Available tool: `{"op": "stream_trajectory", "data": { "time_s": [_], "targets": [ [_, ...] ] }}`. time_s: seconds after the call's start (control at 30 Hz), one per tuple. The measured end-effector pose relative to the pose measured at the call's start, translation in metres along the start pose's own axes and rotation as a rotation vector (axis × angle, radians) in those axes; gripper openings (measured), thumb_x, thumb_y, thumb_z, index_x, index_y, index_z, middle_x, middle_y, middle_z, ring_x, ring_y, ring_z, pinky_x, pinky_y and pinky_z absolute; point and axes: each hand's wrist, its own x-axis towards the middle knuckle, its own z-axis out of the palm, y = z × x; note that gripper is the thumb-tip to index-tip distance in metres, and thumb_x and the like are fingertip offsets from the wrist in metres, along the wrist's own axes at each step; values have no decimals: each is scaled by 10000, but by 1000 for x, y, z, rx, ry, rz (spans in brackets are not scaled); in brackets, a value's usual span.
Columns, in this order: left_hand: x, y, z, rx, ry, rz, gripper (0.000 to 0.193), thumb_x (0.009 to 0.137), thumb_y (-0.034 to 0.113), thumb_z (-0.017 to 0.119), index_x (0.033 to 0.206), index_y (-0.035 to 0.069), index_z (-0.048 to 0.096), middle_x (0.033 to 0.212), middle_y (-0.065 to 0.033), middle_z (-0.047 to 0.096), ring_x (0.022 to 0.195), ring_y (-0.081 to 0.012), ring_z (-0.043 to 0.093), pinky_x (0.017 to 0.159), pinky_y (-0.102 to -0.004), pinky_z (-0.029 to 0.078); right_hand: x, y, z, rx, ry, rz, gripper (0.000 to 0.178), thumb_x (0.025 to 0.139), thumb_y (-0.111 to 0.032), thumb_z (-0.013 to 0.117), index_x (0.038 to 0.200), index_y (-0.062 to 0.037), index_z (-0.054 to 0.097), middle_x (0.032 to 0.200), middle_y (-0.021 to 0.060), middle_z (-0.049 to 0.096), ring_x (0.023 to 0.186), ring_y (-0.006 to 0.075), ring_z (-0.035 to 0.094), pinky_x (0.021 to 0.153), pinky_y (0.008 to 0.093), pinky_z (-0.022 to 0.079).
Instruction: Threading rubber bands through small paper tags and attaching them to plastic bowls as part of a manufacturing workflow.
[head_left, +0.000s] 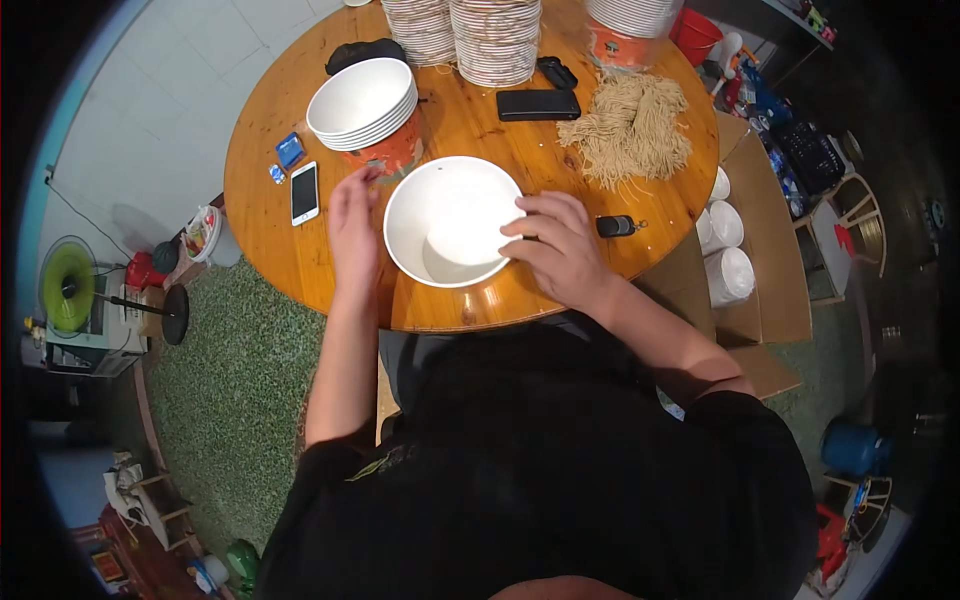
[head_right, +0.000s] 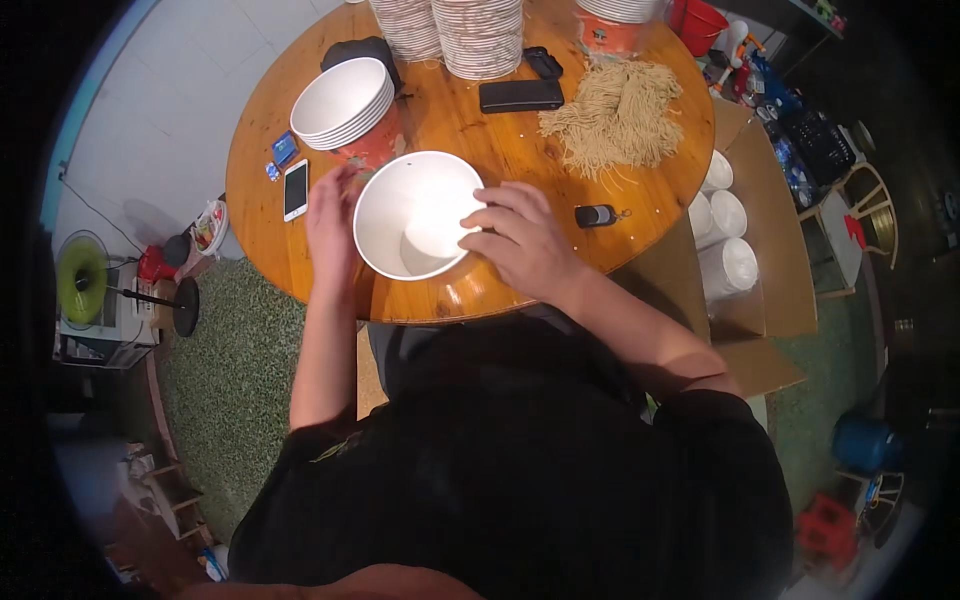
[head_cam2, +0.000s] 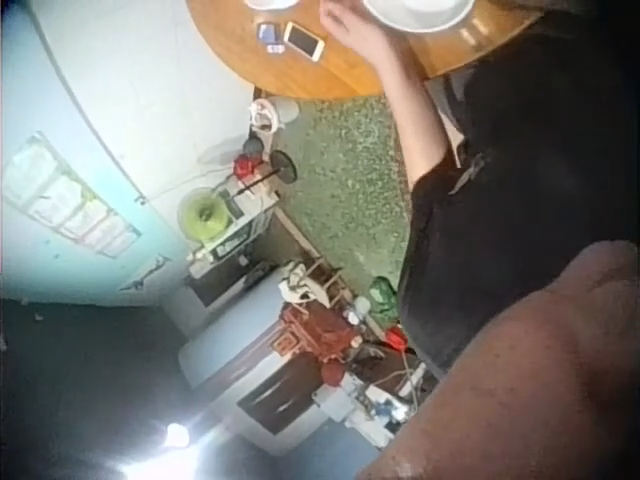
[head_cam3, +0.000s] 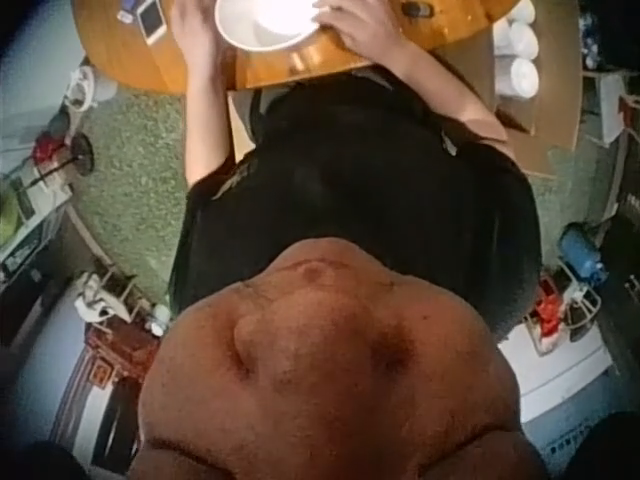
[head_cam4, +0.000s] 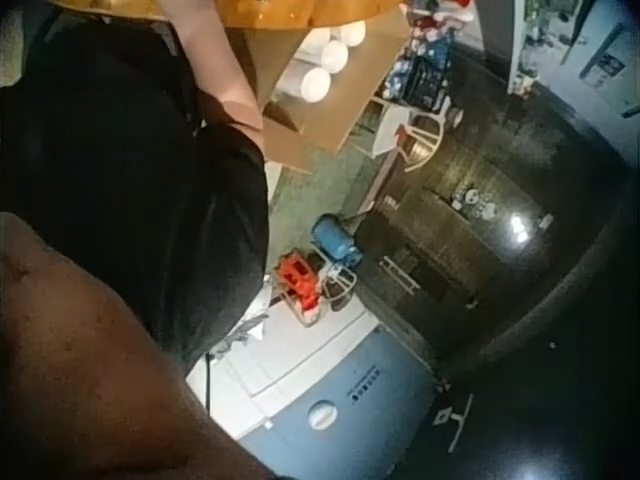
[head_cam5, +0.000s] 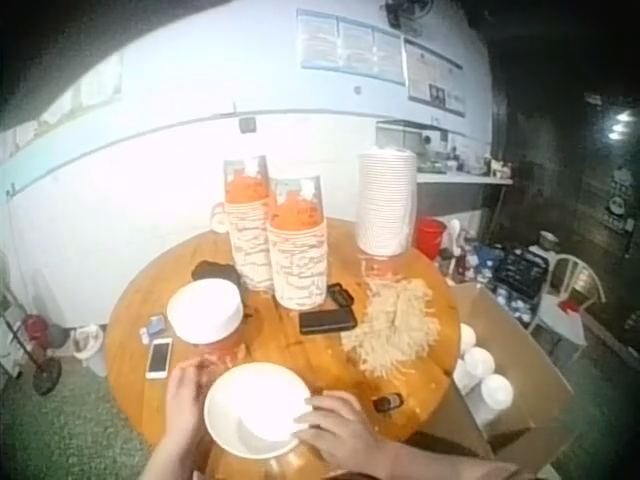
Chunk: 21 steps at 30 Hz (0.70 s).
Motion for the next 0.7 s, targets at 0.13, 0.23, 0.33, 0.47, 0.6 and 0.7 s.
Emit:
{"op": "stream_trajectory", "data": {
  "time_s": [0.13,0.23,0.33,0.47,0.6,0.7],
  "targets": [
    [-52,17,-7,408,65,677,353,1119,234,485,1386,17,566,1407,-197,614,1327,-311,569,1167,-479,420,16,6,5,-20,19,53,270,819,-40,789,1071,-137,795,1194,60,729,1209,345,642,1030,447,515],
    [-81,65,29,904,-356,761,453,851,118,832,1260,42,652,1357,-171,639,1311,-373,598,1151,-530,422,5,13,11,-4,67,199,343,809,-69,804,1143,-140,783,1213,59,720,1179,329,657,1011,450,528],
    [-74,57,35,1008,-412,817,258,793,167,891,999,94,755,1097,-69,721,1130,-313,676,1007,-484,474,-7,28,-12,-181,139,512,188,866,-122,810,1036,-69,751,1068,124,719,1041,359,674,895,450,550],
    [-67,55,36,1014,-354,760,273,764,125,900,991,82,754,898,-51,694,899,-279,667,868,-423,471,-55,102,-47,-267,28,925,203,867,-184,853,941,-25,751,886,146,719,833,301,710,762,413,560],
    [-59,49,37,1013,-333,768,298,752,127,917,997,81,754,885,-51,692,872,-273,673,867,-417,475,-68,140,-69,-321,-246,1187,228,866,-180,846,915,20,747,888,155,736,813,254,722,723,372,549],
    [-50,42,36,1026,-314,792,302,756,123,915,1008,82,754,896,-48,692,898,-269,679,875,-420,478,-68,140,-62,-265,-311,1205,169,894,-157,790,905,8,756,936,179,753,899,308,737,784,409,554]
  ]
}}
